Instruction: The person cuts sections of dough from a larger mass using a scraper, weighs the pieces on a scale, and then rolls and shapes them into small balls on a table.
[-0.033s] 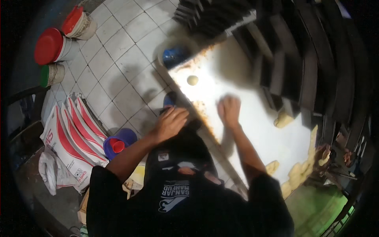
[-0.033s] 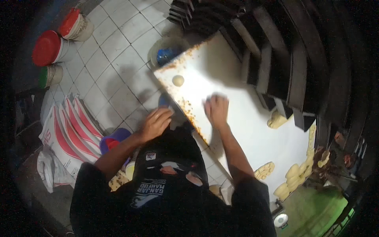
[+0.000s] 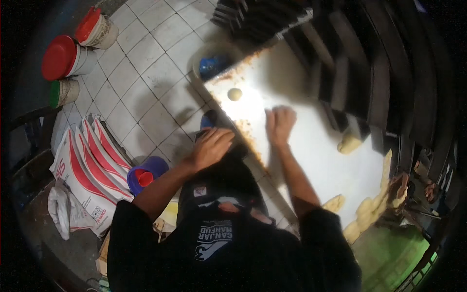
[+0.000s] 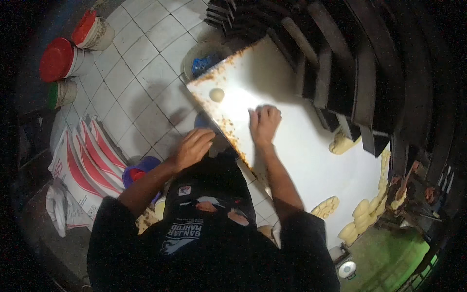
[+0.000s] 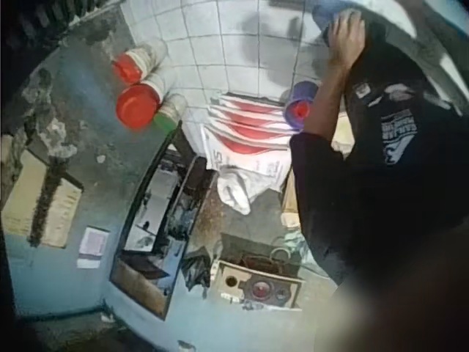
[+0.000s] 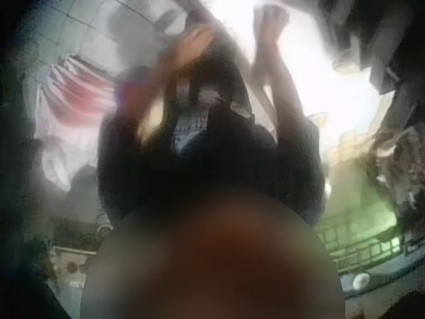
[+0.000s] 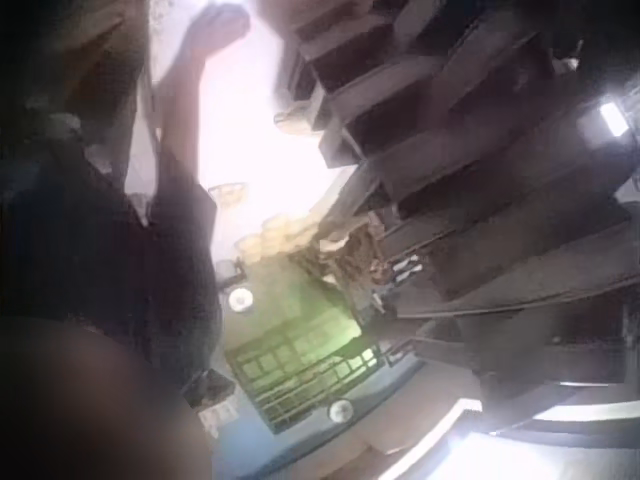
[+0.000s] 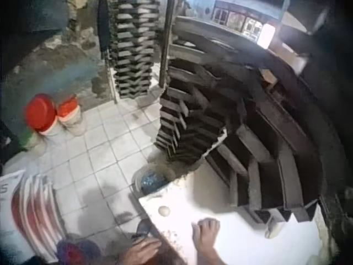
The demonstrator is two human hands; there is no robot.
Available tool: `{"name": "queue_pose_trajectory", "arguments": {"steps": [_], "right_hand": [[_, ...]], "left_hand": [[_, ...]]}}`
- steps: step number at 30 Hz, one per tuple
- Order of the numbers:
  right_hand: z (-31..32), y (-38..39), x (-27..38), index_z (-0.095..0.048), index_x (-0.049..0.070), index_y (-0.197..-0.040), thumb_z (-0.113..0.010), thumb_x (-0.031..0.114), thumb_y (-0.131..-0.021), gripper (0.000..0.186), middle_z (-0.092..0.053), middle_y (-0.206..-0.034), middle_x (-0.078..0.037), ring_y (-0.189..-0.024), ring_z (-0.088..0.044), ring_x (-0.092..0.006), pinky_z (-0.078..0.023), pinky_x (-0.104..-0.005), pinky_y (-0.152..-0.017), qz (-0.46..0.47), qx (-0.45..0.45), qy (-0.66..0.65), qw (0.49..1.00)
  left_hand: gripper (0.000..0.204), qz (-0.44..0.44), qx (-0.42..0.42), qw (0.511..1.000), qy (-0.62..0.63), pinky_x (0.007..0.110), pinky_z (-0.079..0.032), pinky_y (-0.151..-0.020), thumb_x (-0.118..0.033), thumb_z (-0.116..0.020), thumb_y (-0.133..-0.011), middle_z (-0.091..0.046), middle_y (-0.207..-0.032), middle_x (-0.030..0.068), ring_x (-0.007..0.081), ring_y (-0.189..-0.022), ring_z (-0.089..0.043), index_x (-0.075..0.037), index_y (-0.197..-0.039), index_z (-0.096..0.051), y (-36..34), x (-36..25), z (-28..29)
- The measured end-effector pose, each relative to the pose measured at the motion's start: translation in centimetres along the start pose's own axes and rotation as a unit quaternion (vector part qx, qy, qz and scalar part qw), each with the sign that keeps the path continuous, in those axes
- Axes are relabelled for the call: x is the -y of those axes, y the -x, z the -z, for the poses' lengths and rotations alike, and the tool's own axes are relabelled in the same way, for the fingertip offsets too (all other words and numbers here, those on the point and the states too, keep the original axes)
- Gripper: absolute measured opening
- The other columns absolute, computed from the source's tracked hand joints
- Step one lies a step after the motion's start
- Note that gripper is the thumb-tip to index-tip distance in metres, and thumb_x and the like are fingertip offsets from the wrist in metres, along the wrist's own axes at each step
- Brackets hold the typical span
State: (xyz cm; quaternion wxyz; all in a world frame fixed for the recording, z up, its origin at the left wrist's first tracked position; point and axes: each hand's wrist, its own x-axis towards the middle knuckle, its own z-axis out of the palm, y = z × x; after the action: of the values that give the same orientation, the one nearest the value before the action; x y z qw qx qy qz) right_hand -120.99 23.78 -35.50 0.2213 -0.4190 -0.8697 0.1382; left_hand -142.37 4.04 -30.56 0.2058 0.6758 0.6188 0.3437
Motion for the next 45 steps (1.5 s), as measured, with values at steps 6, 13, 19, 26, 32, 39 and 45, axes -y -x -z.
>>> {"name": "queue_pose_trajectory", "arguments": {"steps": [6,13,19,26,32,39,45], "right_hand": [[1.8,5.7,-4.0,-0.062,0.007,-0.092,-0.077,0.026,-0.087,0.025,-0.059,-0.097,-0.012,-0.091,-0.055,-0.0337,-0.043,-0.0473,-0.083,0.106,0.080,-0.061,0.989],[2.3,6.9,0.7,-0.063,0.004,-0.119,-0.067,0.011,-0.094,0.027,-0.063,-0.122,-0.019,-0.111,-0.056,-0.0403,-0.044,-0.0522,-0.099,0.027,-0.020,-0.088,0.996],[7.1,-3.5,4.7,-0.052,0.002,-0.138,-0.069,0.013,-0.094,0.048,-0.060,-0.130,-0.025,-0.122,-0.056,-0.0430,-0.050,-0.0447,-0.100,-0.215,0.217,-0.164,0.938],[2.0,-3.1,7.8,-0.063,0.002,-0.121,-0.074,0.026,-0.093,0.038,-0.063,-0.124,-0.021,-0.121,-0.057,-0.0414,-0.044,-0.0497,-0.107,-0.083,0.000,-0.197,0.977],[11.8,22.5,-1.9,-0.066,0.005,-0.103,-0.073,0.018,-0.091,0.020,-0.066,-0.106,-0.017,-0.103,-0.062,-0.0356,-0.051,-0.0452,-0.088,-0.229,0.032,-0.012,0.973],[25.8,49.6,-14.0,-0.070,0.000,-0.089,-0.069,0.028,-0.096,0.029,-0.070,-0.082,-0.020,-0.072,-0.067,-0.0345,-0.054,-0.0417,-0.069,-0.614,-0.154,0.093,0.768],[27.5,48.2,-15.4,-0.063,-0.001,-0.103,-0.072,0.031,-0.090,0.036,-0.068,-0.107,-0.022,-0.080,-0.066,-0.0432,-0.056,-0.0475,-0.077,-0.482,-0.185,0.168,0.840]], "left_hand": [[0.028,0.097,-0.058,0.994,-0.012,0.044,-0.058,-0.081,-0.005,-0.073,-0.088,-0.070,-0.110,0.0155,0.0347,-0.096,-0.070,-0.004,-0.115,-0.068,3.9,-4.2,1.3],[0.025,0.101,-0.053,0.994,0.000,0.043,-0.058,-0.083,-0.001,-0.069,-0.091,-0.070,-0.108,0.0164,0.0358,-0.100,-0.069,-0.003,-0.116,-0.068,1.8,-4.3,1.1],[0.028,0.130,-0.082,0.988,0.032,0.042,-0.057,-0.086,-0.002,-0.068,-0.092,-0.068,-0.116,0.0165,0.0352,-0.102,-0.069,-0.001,-0.120,-0.067,-1.7,-0.4,2.1],[0.043,-0.076,-0.128,0.988,-0.027,0.047,-0.048,-0.104,-0.002,-0.070,-0.090,-0.066,-0.127,0.0197,0.0371,-0.120,-0.062,0.001,-0.132,-0.062,-14.6,1.6,1.5],[0.052,-0.044,-0.047,0.948,-0.312,0.055,-0.031,-0.118,-0.027,-0.066,-0.098,-0.053,-0.152,0.0173,0.0380,-0.147,-0.040,-0.004,-0.144,-0.057,-13.4,7.8,-3.2],[0.036,0.026,0.184,0.971,0.148,0.039,-0.054,-0.100,-0.015,-0.060,-0.102,-0.067,-0.131,0.0215,0.0324,-0.116,-0.068,0.005,-0.133,-0.063,-9.4,-16.1,-22.6],[0.043,0.090,0.440,0.844,0.293,0.032,-0.058,-0.067,-0.036,-0.057,-0.106,-0.073,-0.103,0.0151,0.0170,-0.071,-0.069,0.002,-0.126,-0.065,-0.1,-32.9,-36.9]]}}
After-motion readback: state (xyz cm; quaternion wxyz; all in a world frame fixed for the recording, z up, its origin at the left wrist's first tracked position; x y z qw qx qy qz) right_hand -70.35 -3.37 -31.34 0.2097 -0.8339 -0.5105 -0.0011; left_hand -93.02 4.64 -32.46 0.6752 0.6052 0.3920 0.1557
